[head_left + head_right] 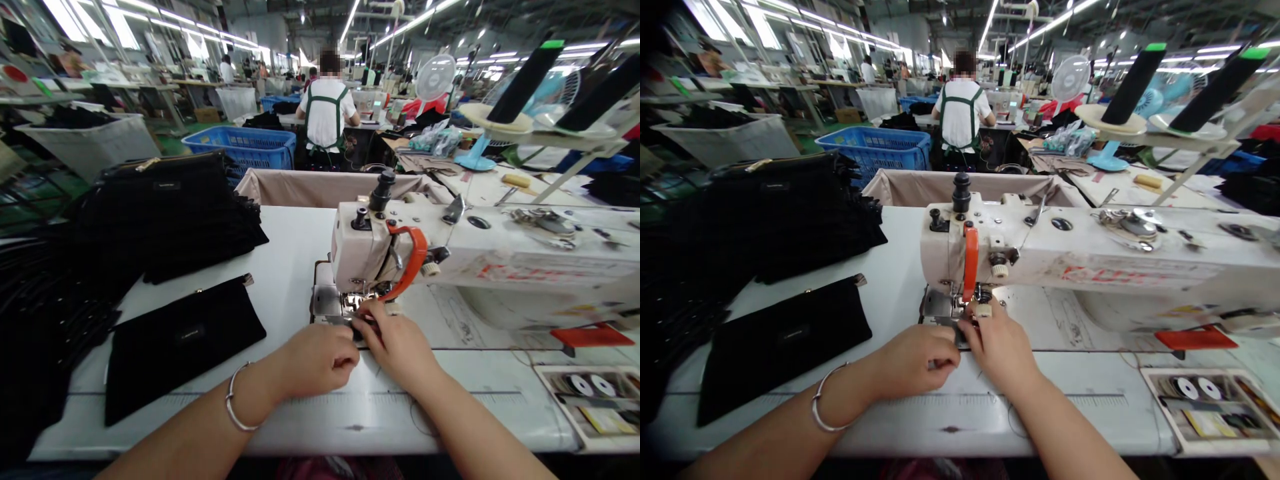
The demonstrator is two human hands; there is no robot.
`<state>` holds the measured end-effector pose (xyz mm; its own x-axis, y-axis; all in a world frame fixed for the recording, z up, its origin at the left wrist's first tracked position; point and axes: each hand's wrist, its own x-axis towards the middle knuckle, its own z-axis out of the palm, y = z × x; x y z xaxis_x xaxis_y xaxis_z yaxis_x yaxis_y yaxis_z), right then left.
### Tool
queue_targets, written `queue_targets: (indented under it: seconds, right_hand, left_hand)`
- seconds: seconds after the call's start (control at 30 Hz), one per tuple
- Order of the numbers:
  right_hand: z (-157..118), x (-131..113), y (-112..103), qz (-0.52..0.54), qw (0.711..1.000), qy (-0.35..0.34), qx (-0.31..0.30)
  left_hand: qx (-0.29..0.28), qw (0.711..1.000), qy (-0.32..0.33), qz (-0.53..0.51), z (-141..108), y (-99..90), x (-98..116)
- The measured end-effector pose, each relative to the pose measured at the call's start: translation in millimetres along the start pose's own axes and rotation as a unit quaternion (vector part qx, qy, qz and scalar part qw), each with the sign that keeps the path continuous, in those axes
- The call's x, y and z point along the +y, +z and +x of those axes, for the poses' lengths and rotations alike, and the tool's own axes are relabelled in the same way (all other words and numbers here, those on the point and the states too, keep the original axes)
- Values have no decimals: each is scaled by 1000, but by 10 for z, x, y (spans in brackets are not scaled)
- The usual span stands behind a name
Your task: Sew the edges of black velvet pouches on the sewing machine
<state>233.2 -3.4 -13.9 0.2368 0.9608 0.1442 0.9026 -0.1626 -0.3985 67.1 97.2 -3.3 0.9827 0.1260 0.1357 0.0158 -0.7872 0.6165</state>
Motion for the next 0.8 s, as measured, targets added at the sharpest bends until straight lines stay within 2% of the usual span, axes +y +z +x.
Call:
queue_targets:
  seconds: [0.1,0.2,0.33,0.47,0.67,0.8]
  right_hand:
    - [16,59,-8,32,999,-19,29]
    - [10,31,-28,40,998,-34,23]
    - [-73,-145,-9,8,1000,25,-6]
    - [-134,-291,72,9,997,73,-7]
    - [-55,-390,169,-2,993,116,12]
    - [7,-462,180,-13,990,139,22]
  left_hand:
    - [53,996,7,-65,-15,-70,21]
    - [53,993,-18,-109,-36,-126,25]
    - [19,990,-80,-111,-50,-152,3]
    - [10,986,-102,-131,-55,-197,-17]
    - [66,971,-139,-182,-117,-331,-53]
    - [78,968,-138,-193,-141,-341,-74]
